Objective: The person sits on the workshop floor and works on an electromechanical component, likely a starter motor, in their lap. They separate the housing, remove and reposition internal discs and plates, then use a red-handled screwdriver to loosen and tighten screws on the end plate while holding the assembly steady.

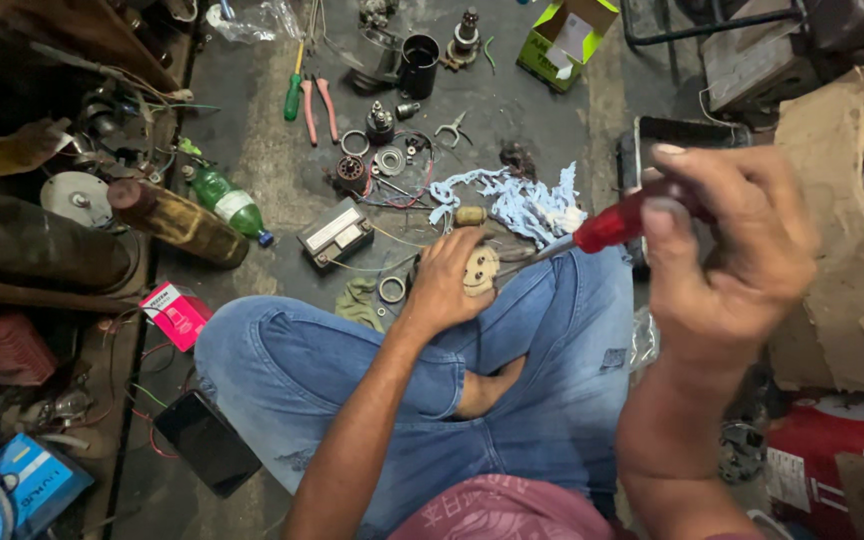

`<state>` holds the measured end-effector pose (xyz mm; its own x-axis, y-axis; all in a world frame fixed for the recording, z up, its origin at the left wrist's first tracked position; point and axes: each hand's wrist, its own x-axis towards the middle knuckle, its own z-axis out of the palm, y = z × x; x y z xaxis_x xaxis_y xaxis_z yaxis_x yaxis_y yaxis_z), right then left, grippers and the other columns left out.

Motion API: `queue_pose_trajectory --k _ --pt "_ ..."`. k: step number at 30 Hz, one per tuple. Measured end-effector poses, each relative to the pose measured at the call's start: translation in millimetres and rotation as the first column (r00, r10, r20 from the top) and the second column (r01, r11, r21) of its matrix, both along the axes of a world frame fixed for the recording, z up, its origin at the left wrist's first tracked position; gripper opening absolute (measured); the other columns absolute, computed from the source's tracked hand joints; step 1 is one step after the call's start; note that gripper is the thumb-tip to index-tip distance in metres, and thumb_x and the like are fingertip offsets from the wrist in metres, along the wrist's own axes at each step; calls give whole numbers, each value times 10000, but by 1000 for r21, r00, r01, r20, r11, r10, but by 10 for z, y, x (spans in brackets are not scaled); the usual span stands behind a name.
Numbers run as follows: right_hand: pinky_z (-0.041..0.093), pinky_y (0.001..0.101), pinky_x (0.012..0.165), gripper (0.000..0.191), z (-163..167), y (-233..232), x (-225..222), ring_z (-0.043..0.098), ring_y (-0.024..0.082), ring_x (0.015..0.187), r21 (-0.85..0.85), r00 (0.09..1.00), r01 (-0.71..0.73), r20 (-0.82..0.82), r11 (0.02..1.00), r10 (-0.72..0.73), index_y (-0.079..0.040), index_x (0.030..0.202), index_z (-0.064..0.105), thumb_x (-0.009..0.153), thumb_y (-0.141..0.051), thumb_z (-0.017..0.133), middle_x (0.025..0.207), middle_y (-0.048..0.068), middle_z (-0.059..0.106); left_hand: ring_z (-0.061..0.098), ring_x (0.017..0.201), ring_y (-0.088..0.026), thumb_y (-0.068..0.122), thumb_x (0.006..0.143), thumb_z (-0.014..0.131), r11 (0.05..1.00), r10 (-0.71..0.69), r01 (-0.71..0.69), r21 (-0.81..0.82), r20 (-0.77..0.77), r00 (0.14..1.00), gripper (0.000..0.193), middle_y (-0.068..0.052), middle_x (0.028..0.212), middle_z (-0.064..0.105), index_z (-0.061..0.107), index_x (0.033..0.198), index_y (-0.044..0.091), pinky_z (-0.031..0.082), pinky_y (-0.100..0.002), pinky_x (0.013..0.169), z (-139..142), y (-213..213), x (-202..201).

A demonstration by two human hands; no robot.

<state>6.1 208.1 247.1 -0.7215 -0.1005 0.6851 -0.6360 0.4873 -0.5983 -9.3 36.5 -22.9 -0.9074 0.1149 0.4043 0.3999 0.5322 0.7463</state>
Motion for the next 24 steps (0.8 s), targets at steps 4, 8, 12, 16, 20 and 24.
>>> queue_pose_trajectory --k 4,8,12,16,20,24 --pt "496 353 731 304 -20 10 -65 597 281 794 141 989 126 -97 982 -113 85 1138 697 924 -123 753 994 200 579 551 1267 -382 238 650 848 1000 10 -10 -6 -2 1000 839 -166 1366 582 518 1402 68 430 -488 1047 -23 15 -4" --pt "557 271 846 268 -54 60 14 669 190 947 -89 994 -89 55 992 94 -4 1230 641 1030 -181 661 1155 91 615 564 1255 -380 239 651 852 1000 16 -16 -3 6 1000 818 -165 1342 590 516 1376 64 443 -478 1057 -22 13 -10" --pt "576 274 894 258 -158 169 -35 705 208 1008 -91 986 -155 40 984 159 13 1264 622 1075 -145 698 1176 115 647 575 1244 -376 228 655 847 1000 23 -24 20 47 999 798 -167 1324 599 530 1368 62 453 -475 1048 1 20 -4" --pt "475 304 724 301 -301 233 -101 642 254 893 78 996 71 -55 994 -67 33 1182 710 933 -126 768 1036 191 633 571 1234 -384 228 653 851 1000 27 -27 8 45 999 806 -173 1318 598 529 1370 49 453 -478 1049 34 20 -1" --pt "519 236 829 258 -369 181 -57 612 156 942 -55 999 -43 -24 998 42 -8 1325 680 1075 -58 641 1139 129 607 571 1222 -393 235 647 860 999 31 -31 5 27 999 796 -178 1303 597 532 1346 42 455 -482 1038 53 19 1" --pt "582 259 843 193 -272 200 -6 657 195 934 -107 993 -110 30 988 114 10 1204 650 1040 -89 629 1117 124 604 584 1202 -385 239 669 857 999 39 -38 -1 49 998 761 -167 1284 606 542 1336 51 466 -478 1027 56 21 9"
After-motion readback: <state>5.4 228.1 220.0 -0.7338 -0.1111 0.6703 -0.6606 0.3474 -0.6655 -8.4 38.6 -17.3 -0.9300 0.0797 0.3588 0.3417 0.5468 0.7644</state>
